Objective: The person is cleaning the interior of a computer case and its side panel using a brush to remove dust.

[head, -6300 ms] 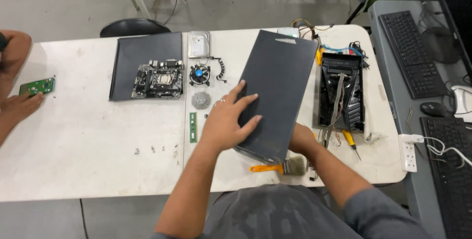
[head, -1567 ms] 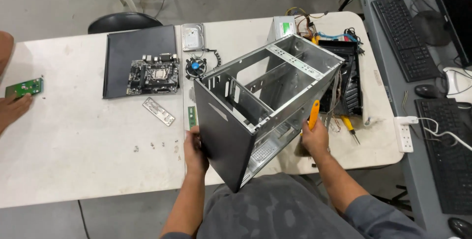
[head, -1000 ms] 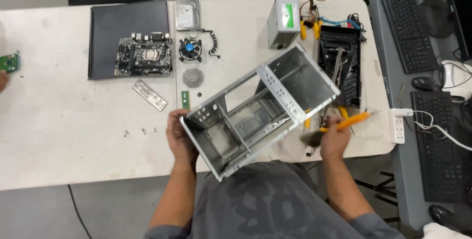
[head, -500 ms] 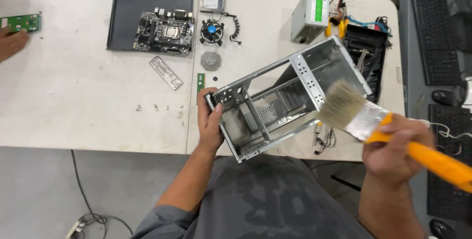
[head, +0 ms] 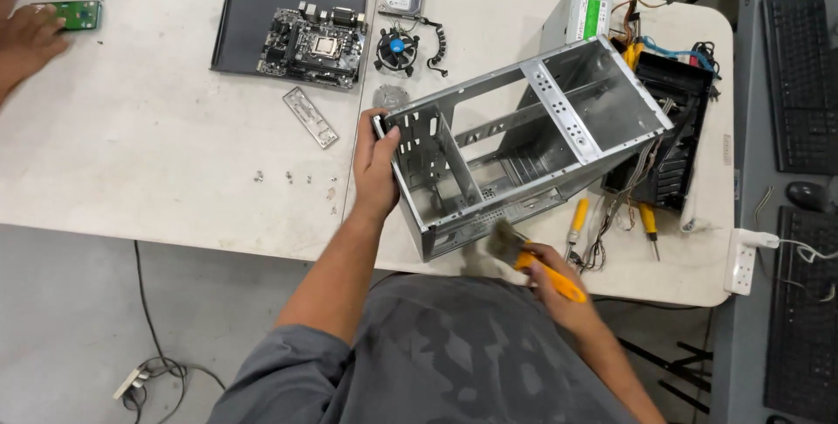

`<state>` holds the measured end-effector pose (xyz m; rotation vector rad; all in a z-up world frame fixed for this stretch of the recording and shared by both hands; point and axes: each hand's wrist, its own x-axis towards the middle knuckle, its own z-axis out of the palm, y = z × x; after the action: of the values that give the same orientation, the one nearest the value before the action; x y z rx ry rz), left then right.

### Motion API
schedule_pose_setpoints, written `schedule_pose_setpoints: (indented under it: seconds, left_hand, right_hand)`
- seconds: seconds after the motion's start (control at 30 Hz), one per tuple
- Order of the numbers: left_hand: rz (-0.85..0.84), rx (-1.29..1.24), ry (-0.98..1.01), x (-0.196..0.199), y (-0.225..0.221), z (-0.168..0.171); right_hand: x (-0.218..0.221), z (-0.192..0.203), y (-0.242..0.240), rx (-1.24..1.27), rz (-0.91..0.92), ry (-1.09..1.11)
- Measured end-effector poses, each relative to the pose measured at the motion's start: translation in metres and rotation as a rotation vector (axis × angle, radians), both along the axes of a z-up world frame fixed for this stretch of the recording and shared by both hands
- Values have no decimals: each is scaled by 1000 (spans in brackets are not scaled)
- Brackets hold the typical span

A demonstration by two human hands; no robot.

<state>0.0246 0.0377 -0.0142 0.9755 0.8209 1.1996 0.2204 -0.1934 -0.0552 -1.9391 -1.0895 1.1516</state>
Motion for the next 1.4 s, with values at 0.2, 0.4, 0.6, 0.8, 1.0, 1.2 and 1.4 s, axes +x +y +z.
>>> schedule_pose_setpoints:
  seconds: [0.2, 0.4, 0.6, 0.8, 1.0, 1.2, 1.4]
  left_hand:
    - [25, 178, -31, 7, -3, 28]
    - [36, 205, 11, 8, -13, 26]
    - [-1, 324, 164, 2, -30, -4]
    - [-36, 396, 195, -6, -30, -8]
    - [-29, 317, 201, 0, -29, -2]
    - [-72, 269, 57, 1, -28, -2]
    - [-109, 295, 22, -6, -35, 2]
  right_hand:
    - [-18, 27, 26, 414, 197, -25]
    - [50, 129, 41, 1031, 326, 136]
    - [-14, 218, 134, 646, 835, -438]
    - [-45, 204, 166, 490, 1121, -1049]
    - [-46, 162, 170, 240, 1262, -1129]
    - [-19, 220, 156, 533, 889, -1069]
    - [15, 254, 138, 222, 816, -968]
